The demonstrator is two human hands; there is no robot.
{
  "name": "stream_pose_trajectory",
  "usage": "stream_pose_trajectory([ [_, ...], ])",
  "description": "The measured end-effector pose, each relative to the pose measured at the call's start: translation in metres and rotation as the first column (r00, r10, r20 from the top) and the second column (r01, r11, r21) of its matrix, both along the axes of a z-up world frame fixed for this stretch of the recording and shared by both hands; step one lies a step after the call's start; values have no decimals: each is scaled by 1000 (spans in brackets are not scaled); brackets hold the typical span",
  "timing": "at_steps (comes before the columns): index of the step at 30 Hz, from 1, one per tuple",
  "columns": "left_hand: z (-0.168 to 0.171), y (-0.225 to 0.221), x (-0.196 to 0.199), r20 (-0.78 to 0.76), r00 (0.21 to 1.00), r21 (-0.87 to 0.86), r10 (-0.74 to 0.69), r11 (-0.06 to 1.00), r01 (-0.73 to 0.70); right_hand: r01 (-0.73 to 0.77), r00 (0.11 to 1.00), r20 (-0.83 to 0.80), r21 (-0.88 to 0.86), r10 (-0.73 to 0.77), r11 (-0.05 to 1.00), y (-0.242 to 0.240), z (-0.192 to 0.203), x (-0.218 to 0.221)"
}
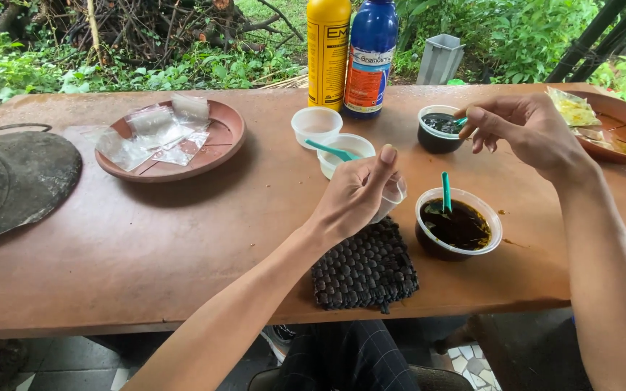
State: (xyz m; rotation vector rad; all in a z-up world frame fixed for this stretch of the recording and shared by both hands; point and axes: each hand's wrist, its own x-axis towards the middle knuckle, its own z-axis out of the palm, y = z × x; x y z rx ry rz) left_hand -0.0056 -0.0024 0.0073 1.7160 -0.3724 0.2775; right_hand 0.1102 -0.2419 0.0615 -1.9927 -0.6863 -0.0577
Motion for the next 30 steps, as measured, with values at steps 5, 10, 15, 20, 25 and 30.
stream_pose_trajectory([
  [5, 1, 0, 2, -66, 998, -14, -3, 1000, 2, -12, 1000, 5, -18, 12, 1000, -2, 2, -3],
  [10, 2, 2, 1, -115, 989, -154, -88, 986, 70, -88, 991, -119, -295, 55, 951, -4, 7, -3],
  [15, 2, 2, 2, -125, 981, -216, -149, 969, 119, -113, 988, -150, -533, 38, 839, 9, 10, -11],
  [20, 0, 1, 3, -122, 982, -187, -147, 975, 123, -275, 960, -173, -470, 218, 839, 12, 0, -9],
  [25, -1, 0, 5, -130, 982, -175, -136, 978, 113, -298, 954, -176, -434, 244, 850, 13, 0, -11],
  [30, -10, 0, 9, -101, 990, -106, -100, 990, 89, -359, 933, -118, -198, 341, 912, 7, -6, -9],
])
